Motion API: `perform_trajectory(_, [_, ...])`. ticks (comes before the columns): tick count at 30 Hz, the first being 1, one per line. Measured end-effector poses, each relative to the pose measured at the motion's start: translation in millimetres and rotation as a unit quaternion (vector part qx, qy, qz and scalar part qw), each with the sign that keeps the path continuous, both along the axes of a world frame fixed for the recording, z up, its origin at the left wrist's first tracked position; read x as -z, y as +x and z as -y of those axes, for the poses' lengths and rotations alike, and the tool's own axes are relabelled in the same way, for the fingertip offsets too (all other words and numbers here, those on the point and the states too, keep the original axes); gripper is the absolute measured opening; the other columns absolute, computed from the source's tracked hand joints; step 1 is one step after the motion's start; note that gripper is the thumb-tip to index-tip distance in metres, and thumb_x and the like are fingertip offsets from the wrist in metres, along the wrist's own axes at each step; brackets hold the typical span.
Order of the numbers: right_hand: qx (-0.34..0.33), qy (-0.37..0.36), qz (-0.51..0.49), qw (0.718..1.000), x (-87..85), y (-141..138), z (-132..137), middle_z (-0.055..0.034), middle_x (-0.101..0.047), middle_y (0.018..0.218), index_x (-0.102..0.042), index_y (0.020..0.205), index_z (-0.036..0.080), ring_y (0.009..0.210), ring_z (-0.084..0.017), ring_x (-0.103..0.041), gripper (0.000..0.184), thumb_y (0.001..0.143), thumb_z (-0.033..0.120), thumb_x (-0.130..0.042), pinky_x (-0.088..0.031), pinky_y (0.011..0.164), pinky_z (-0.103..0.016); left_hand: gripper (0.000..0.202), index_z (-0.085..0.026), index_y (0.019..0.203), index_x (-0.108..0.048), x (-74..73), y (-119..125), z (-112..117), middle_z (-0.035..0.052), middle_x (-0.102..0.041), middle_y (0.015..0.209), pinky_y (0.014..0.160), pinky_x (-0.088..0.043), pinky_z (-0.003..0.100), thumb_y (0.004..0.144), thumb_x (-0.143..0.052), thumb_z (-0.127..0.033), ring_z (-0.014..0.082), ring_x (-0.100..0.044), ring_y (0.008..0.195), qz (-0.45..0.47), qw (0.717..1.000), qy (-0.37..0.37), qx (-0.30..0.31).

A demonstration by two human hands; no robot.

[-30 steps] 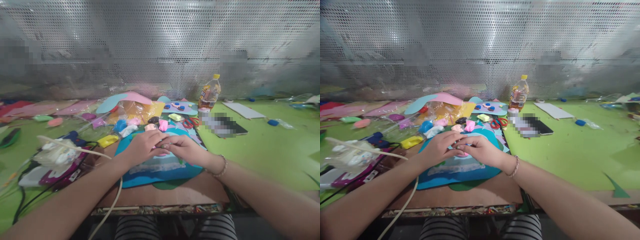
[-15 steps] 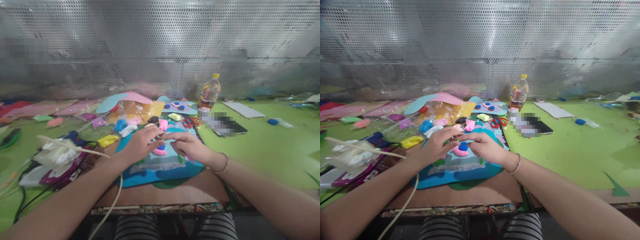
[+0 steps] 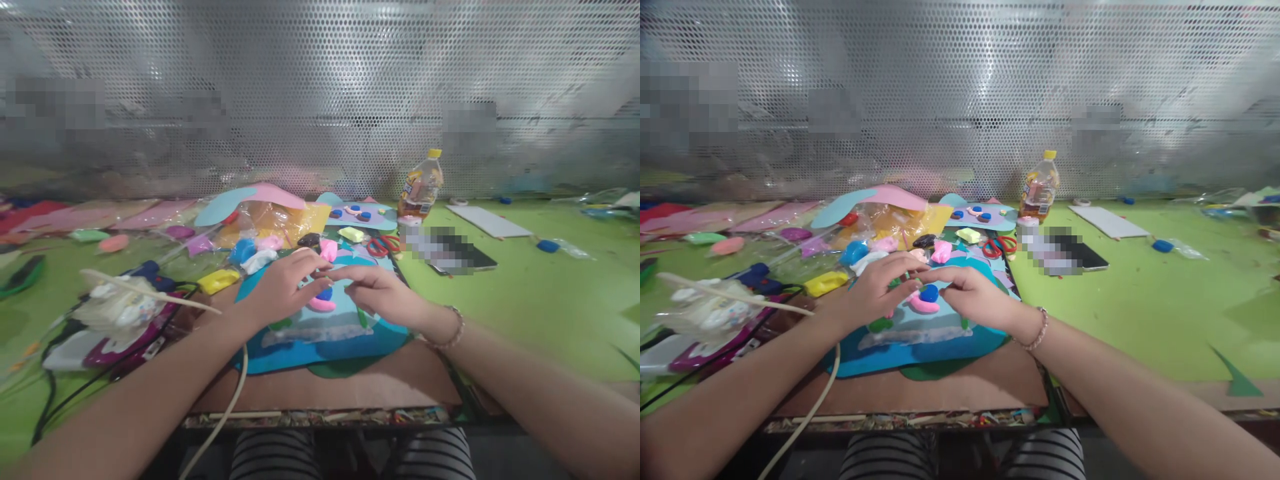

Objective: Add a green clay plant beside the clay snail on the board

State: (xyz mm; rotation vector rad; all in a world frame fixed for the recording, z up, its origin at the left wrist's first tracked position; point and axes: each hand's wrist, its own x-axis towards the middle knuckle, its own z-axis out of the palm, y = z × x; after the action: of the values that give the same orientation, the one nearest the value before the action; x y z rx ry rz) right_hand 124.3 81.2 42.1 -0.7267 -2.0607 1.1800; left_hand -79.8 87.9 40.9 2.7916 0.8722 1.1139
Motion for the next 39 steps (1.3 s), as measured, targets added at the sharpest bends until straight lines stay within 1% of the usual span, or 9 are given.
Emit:
perform_trajectory(5, [-0.071, 0.049, 0.023, 0.996, 1.0, -7.3, 5.5, 0.0009, -0.056, 0.074, -0.062, 0.101, 0.014, 0.051, -0.005, -0.039, 0.036, 0.075, 0.004, -0.039, -0.034, 0.047, -0.019, 0.034, -0.015, 0.102, -0.055, 2.2, 4.0, 3.6, 0.0074, -0.062, 0.093, 0.077, -0.046, 0.032, 0.093, -0.039, -0.043, 0.0186, -0.057, 0.086, -0.034, 0.999, -0.036, 0.023])
perform_trajectory(9, [-0.037, 0.047, 0.044, 0.997, 0.7, -8.9, 4.0, 0.0023, -0.054, 0.068, -0.063, 0.099, 0.014, 0.048, -0.004, -0.036, 0.025, 0.081, 0.012, -0.046, -0.031, 0.044, -0.019, 0.036, -0.014, 0.098, -0.056, 1.8, 3.4, 3.7, 0.007, -0.062, 0.088, 0.074, -0.045, 0.031, 0.093, -0.039, -0.045, 0.018, -0.056, 0.081, -0.03, 0.999, -0.028, 0.013])
perform_trajectory(14, [0.0, -0.016, 0.007, 1.0, 4.5, -7.6, -5.0, -0.0007, -0.061, 0.079, -0.066, 0.089, 0.014, 0.047, -0.002, -0.036, 0.016, 0.079, 0.022, -0.056, -0.03, 0.04, -0.017, 0.05, -0.015, 0.096, -0.054, 2.5, 3.5, 1.2, 0.0055, -0.059, 0.084, 0.066, -0.044, 0.028, 0.086, -0.038, -0.062, 0.0167, -0.053, 0.074, -0.055, 0.996, -0.067, 0.012])
perform_trajectory(20, [0.014, -0.055, 0.004, 0.998, 3.9, -6.3, -4.9, 0.001, -0.06, 0.074, -0.065, 0.094, 0.015, 0.041, -0.001, -0.038, 0.019, 0.081, 0.026, -0.056, -0.032, 0.036, -0.016, 0.048, -0.016, 0.085, -0.053, 5.7, 4.7, -2.2, 0.0036, -0.055, 0.079, 0.062, -0.042, 0.026, 0.085, -0.04, -0.062, 0.0147, -0.051, 0.068, -0.059, 0.992, -0.11, -0.003])
perform_trajectory(24, [-0.031, -0.077, -0.005, 0.997, 0.4, -2.8, -3.3, 0.0056, -0.048, 0.056, -0.061, 0.107, 0.014, 0.04, -0.003, -0.038, 0.029, 0.088, 0.031, -0.048, -0.033, 0.038, -0.017, 0.039, -0.016, 0.088, -0.055, 6.3, 3.3, -3.3, 0.0028, -0.056, 0.078, 0.061, -0.042, 0.026, 0.088, -0.043, -0.054, 0.0142, -0.051, 0.068, -0.046, 0.992, -0.118, -0.009])
perform_trajectory(26, [-0.056, -0.104, -0.032, 0.993, 0.3, -0.9, -3.5, 0.0085, -0.039, 0.05, -0.059, 0.113, 0.013, 0.038, -0.004, -0.033, 0.033, 0.09, 0.032, -0.046, -0.029, 0.037, -0.017, 0.033, -0.017, 0.09, -0.055, 6.2, 3.2, -3.2, 0.0025, -0.057, 0.08, 0.063, -0.043, 0.027, 0.089, -0.045, -0.048, 0.0143, -0.052, 0.07, -0.039, 0.992, -0.118, -0.019])
perform_trajectory(31, [-0.113, -0.19, -0.084, 0.971, 0.8, -1.5, -1.6, 0.0107, -0.023, 0.05, -0.055, 0.114, 0.011, 0.039, -0.004, -0.018, 0.039, 0.091, 0.04, -0.043, -0.012, 0.036, -0.02, 0.024, -0.018, 0.096, -0.057, 3.9, 7.0, 0.3, 0.0024, -0.062, 0.085, 0.065, -0.043, 0.027, 0.087, -0.053, -0.04, 0.0144, -0.055, 0.073, -0.005, 0.994, -0.109, -0.023])
perform_trajectory(36, [-0.135, -0.207, -0.048, 0.968, -4.1, -0.3, 0.6, 0.011, -0.019, 0.048, -0.052, 0.119, 0.011, 0.039, -0.006, -0.016, 0.046, 0.094, 0.045, -0.033, -0.012, 0.037, -0.021, 0.021, -0.018, 0.094, -0.058, 0.8, 8.2, 2.4, 0.0023, -0.062, 0.083, 0.065, -0.044, 0.028, 0.086, -0.052, -0.037, 0.0142, -0.055, 0.071, 0.001, 0.994, -0.104, -0.018])
perform_trajectory(39, [-0.118, -0.184, -0.043, 0.975, -4.5, 4.9, -3.9, 0.0096, -0.025, 0.049, -0.056, 0.115, 0.011, 0.039, -0.005, -0.014, 0.048, 0.093, 0.046, -0.033, -0.01, 0.037, -0.021, 0.022, -0.018, 0.097, -0.059, -0.6, 5.2, 0.9, 0.0027, -0.061, 0.086, 0.065, -0.044, 0.027, 0.084, -0.055, -0.035, 0.0139, -0.055, 0.071, 0.001, 0.993, -0.11, -0.029])
